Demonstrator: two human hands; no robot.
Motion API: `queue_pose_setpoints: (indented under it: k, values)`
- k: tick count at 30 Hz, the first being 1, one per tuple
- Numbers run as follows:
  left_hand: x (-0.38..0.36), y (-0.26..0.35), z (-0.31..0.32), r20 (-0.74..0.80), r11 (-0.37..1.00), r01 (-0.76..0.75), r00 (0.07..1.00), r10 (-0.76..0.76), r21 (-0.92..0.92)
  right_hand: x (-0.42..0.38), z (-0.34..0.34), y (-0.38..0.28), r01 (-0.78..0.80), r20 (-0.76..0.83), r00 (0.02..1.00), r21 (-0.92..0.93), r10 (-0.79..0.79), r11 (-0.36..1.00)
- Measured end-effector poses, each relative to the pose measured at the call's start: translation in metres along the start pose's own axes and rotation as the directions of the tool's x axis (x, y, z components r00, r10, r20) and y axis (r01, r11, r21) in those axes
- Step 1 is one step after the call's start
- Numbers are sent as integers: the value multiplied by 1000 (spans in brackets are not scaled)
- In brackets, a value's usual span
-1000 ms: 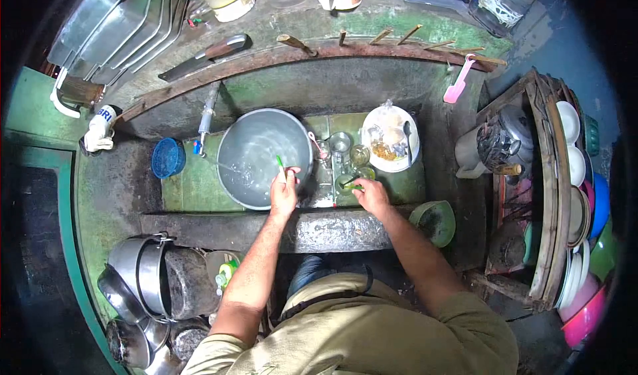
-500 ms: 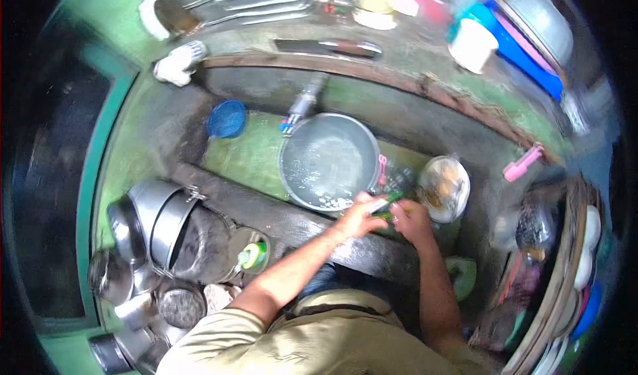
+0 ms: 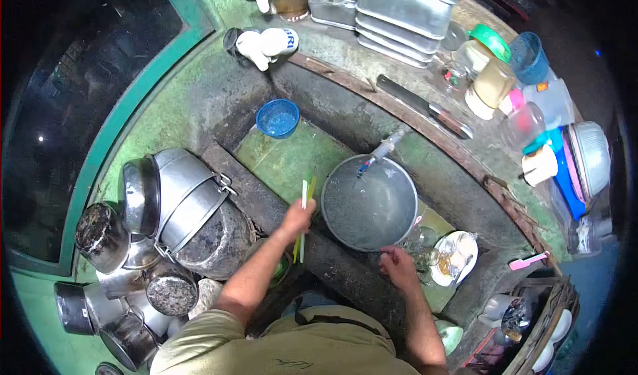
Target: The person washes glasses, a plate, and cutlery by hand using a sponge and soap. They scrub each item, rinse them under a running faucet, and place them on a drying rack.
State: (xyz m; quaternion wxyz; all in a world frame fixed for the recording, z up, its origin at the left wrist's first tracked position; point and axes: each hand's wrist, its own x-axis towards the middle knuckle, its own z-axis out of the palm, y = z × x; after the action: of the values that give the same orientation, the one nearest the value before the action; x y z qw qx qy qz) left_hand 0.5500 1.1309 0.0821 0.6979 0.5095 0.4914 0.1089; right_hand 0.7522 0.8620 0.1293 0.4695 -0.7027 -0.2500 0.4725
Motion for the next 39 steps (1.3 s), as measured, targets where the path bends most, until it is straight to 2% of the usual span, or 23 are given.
queue_pose_setpoints:
  k: [2, 4, 6, 8, 9, 10, 11, 12, 16, 18, 20, 24, 25, 26, 28, 29, 31, 32, 33, 35, 37, 38, 39]
  values:
    - [7, 17, -26, 67, 903, 206, 978, -196, -376, -2, 4, 4, -48, 23, 998, -110, 51, 993]
    - [11, 25, -29, 86, 856, 228, 973, -212, -464, -2, 15, -3, -185, -25, 983, -55, 184, 981]
    - [13, 27, -18, 115, 723, 148, 989, -95, -675, 4, 28, 0, -164, 14, 986, -94, 166, 982]
    - [0, 43, 9, 10, 610, 30, 999, -35, -792, 11, 45, -12, -109, 96, 988, -89, 118, 990]
    - [2, 38, 27, -45, 602, -41, 999, 7, -797, 18, 55, -3, 77, 134, 989, -125, -60, 989]
    - [-23, 58, 48, -89, 536, -79, 996, 6, -841, 19, 68, -14, 89, 193, 979, -147, -60, 985]
    - [-46, 69, 64, -182, 568, -169, 983, 34, -805, 18, 85, -34, 53, 171, 983, 49, -61, 997]
    - [-57, 62, 81, -197, 342, -243, 966, 165, -908, 13, 98, -52, 4, 155, 987, 242, -43, 970]
    - [-129, 47, 109, -338, 341, -389, 919, 202, -856, -20, 119, -74, -27, 253, 961, 481, -110, 876]
    - [-174, 13, 111, -433, 521, -549, 836, 338, -653, -53, 126, -75, -35, 268, 963, 256, -36, 966]
    - [-213, -28, 114, -506, 424, -688, 723, 470, -589, -75, 112, -41, -116, 494, 870, 242, -19, 963]
    - [-298, -106, 102, -582, 358, -683, 730, 358, -637, -106, 107, -5, -91, 824, 552, -91, 127, 992]
    - [-320, -123, 102, -669, 380, -739, 670, 322, -556, -109, 105, 6, 25, 819, 561, -164, 122, 986]
    - [-352, -135, 97, -686, 540, -649, 708, 169, -536, -115, 107, 8, 146, 814, 570, -232, 110, 962]
    - [-402, -194, 84, -727, 549, -661, 673, 134, -511, -134, 115, 11, 263, 811, 577, -298, 98, 918]
    - [-405, -238, 80, -851, 689, -667, 506, 137, -286, -137, 115, 12, 274, 799, 590, -336, 119, 901]
    - [-450, -296, 73, -819, 687, -511, 529, -222, -517, -130, 111, 20, 274, 775, 616, -377, 139, 885]
    - [-477, -322, 72, -765, 733, -329, 512, -391, -595, -128, 110, 23, 275, 767, 621, -407, 163, 871]
    - [-499, -352, 72, -732, 726, -268, 511, -450, -633, -129, 110, 26, 253, 747, 638, -432, 187, 866]
    - [-484, -522, 92, -920, 919, -115, 161, -357, -376, -126, 107, 37, 246, 725, 659, -457, 198, 855]
    - [-496, -635, 128, -960, 956, 116, 45, -278, -271, -134, 111, 48, 221, 702, 674, -489, 230, 844]
    - [-459, -761, 158, -967, 967, 31, -61, -249, -251, -142, 115, 51, 184, 668, 698, -515, 258, 837]
    - [-499, -748, 165, -985, 986, 106, 99, -143, -132, -151, 120, 55, 157, 655, 699, -533, 287, 832]
